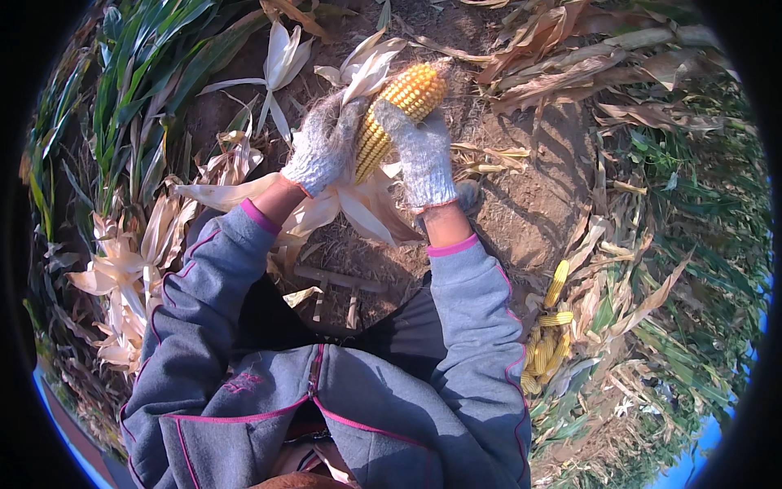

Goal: The person sits on the ground in a cornfield and shucks corn cobs by hand, removing the husks and silk. Shucked cobs are placed in a pile nearby while husks accumulate on the ground.

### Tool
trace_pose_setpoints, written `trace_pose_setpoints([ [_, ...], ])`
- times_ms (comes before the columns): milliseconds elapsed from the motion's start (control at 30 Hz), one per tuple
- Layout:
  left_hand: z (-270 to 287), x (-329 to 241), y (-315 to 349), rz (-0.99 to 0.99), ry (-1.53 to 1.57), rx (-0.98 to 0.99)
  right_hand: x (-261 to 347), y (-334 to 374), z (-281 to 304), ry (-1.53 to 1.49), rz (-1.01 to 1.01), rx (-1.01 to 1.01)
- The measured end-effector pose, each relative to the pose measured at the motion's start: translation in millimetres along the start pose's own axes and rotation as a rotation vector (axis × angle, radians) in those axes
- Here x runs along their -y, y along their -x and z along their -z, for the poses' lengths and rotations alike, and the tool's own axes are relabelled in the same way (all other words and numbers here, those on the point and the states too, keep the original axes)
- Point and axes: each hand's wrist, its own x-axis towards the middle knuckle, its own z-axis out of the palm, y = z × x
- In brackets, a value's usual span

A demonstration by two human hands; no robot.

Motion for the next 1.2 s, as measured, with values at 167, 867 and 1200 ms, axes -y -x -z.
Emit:
trace_pose_setpoints([
  [167, 32, 6, -20, 0.409, 0.462, -0.352, 11, 1, 10, -0.098, -0.012, -0.254],
  [867, 14, 15, -3, 0.640, 1.404, 0.045, -3, 29, -5, 0.893, 1.058, 0.271],
  [1200, 30, 17, 3, 0.138, 0.192, 0.203, -9, 12, 6, 0.631, 0.266, 0.188],
])
